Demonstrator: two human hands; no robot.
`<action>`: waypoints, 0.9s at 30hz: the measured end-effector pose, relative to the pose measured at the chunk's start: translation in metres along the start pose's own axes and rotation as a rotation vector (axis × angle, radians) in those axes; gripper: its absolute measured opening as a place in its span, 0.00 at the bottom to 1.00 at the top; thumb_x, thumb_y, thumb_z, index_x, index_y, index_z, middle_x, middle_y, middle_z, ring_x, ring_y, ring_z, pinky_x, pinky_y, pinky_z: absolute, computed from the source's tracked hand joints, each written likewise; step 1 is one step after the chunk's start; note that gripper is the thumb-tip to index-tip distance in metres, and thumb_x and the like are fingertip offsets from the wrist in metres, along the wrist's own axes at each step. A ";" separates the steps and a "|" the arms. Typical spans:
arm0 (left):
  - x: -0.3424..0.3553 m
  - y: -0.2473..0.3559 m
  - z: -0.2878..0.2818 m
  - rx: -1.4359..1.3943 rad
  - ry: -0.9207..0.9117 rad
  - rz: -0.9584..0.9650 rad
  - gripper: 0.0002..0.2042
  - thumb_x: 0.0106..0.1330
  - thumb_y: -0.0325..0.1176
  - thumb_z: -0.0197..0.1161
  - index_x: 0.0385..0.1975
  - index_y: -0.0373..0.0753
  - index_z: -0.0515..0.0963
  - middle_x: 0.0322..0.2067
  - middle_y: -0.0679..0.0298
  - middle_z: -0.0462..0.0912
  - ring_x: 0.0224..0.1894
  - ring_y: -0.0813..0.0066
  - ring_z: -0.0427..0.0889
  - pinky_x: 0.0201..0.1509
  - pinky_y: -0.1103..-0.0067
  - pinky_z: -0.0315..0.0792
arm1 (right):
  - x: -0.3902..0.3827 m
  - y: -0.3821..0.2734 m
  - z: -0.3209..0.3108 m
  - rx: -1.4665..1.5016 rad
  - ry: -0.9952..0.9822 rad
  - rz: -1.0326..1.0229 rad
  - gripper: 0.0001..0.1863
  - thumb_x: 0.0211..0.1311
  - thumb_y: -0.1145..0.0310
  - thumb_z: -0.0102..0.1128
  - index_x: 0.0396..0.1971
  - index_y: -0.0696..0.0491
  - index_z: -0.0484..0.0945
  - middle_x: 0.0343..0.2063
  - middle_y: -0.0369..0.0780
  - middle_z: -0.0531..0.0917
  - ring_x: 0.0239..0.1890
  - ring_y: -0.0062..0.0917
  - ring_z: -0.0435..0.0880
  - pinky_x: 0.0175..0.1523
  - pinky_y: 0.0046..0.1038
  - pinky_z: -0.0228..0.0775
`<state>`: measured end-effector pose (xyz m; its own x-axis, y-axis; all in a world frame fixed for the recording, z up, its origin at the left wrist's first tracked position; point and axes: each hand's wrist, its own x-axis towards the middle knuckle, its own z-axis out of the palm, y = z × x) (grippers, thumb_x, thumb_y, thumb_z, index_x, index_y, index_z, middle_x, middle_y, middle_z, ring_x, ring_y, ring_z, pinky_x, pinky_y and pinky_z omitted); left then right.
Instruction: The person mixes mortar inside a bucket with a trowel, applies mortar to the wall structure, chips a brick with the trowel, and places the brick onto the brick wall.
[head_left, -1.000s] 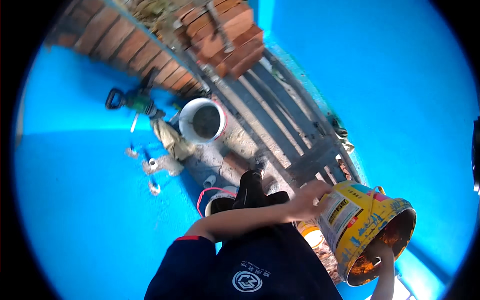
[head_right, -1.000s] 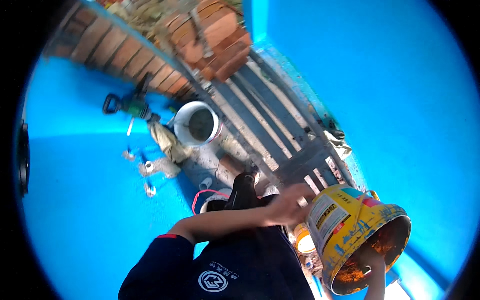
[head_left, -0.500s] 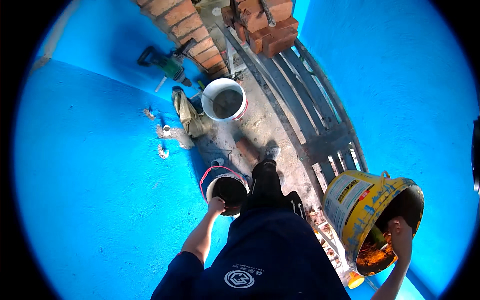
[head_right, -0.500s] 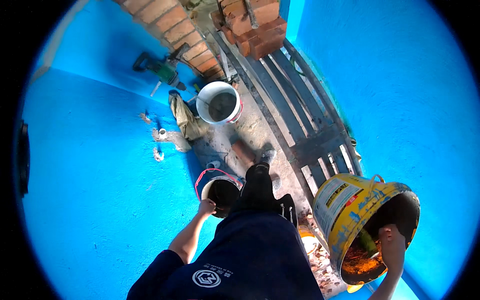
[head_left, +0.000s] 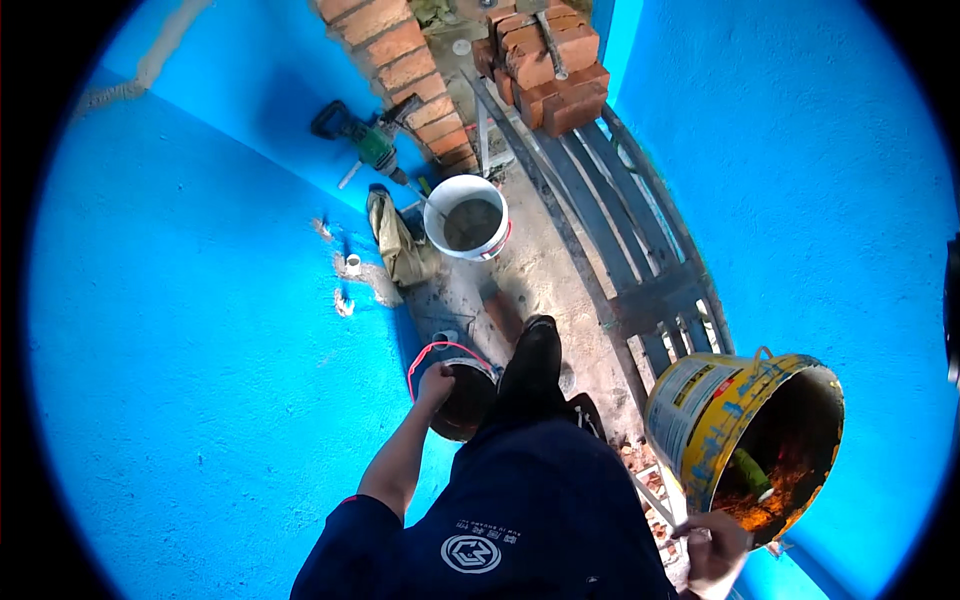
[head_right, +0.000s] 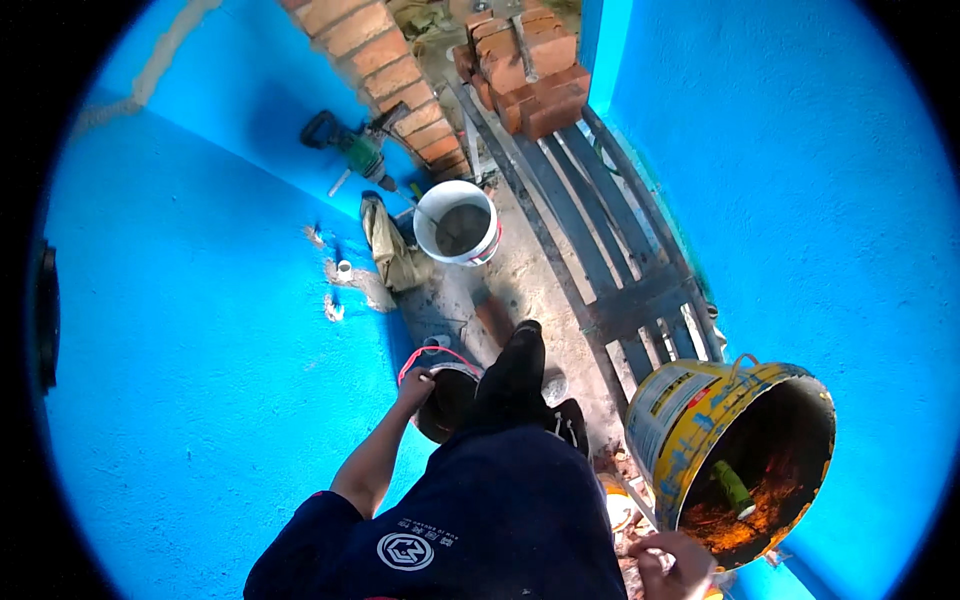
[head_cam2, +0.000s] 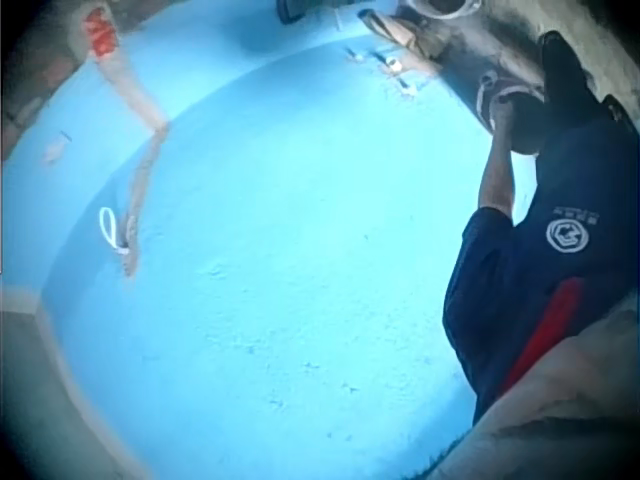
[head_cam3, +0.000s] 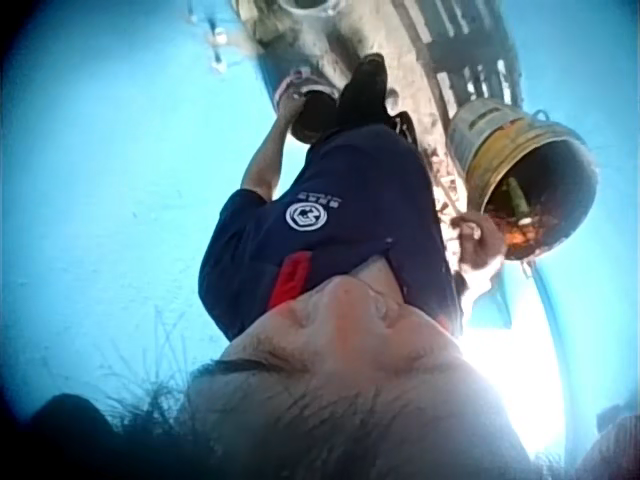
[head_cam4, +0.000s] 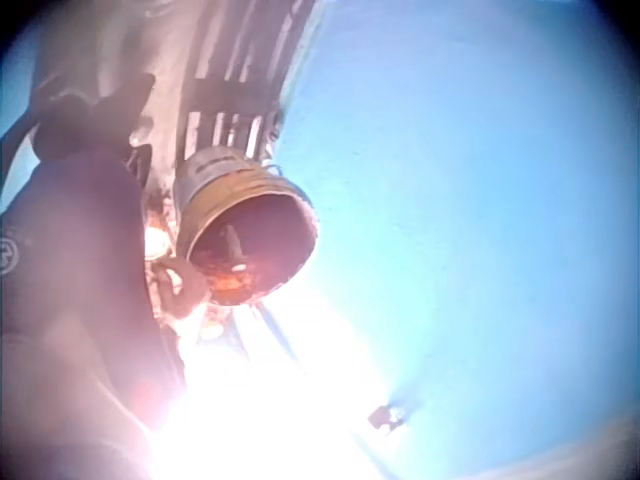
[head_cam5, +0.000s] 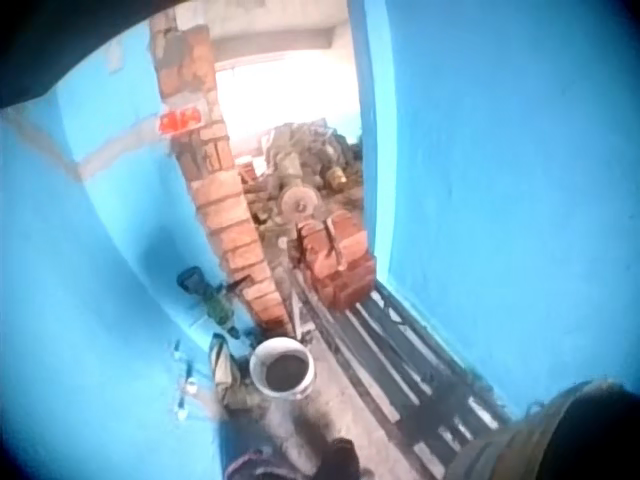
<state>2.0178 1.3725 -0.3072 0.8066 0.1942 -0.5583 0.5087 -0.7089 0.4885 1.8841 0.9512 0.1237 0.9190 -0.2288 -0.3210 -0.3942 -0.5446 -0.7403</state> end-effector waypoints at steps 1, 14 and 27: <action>0.002 0.000 -0.002 -0.019 -0.052 -0.039 0.11 0.49 0.27 0.61 0.34 0.34 0.80 0.35 0.52 0.84 0.41 0.56 0.82 0.47 0.70 0.74 | 0.007 0.005 0.014 0.073 0.061 0.001 0.14 0.62 0.62 0.54 0.28 0.59 0.79 0.22 0.43 0.81 0.26 0.28 0.81 0.32 0.29 0.70; 0.057 0.048 -0.044 -0.067 -0.425 0.151 0.16 0.58 0.39 0.65 0.41 0.34 0.80 0.36 0.55 0.84 0.40 0.65 0.84 0.46 0.72 0.76 | 0.158 0.028 0.118 0.616 -0.135 0.328 0.12 0.66 0.69 0.54 0.40 0.62 0.79 0.29 0.39 0.85 0.33 0.22 0.84 0.40 0.23 0.76; 0.125 0.116 -0.157 0.104 -0.946 0.129 0.12 0.58 0.33 0.61 0.41 0.41 0.81 0.39 0.60 0.83 0.45 0.65 0.81 0.52 0.71 0.72 | 0.276 0.196 0.312 -0.346 -0.589 0.375 0.22 0.54 0.45 0.60 0.37 0.49 0.83 0.35 0.47 0.85 0.41 0.40 0.84 0.47 0.38 0.76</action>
<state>2.2244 1.4208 -0.2151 0.2544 -0.4847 -0.8369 0.3669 -0.7523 0.5472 2.0589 1.0332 -0.2943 0.5318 -0.0341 -0.8462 -0.5650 -0.7586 -0.3246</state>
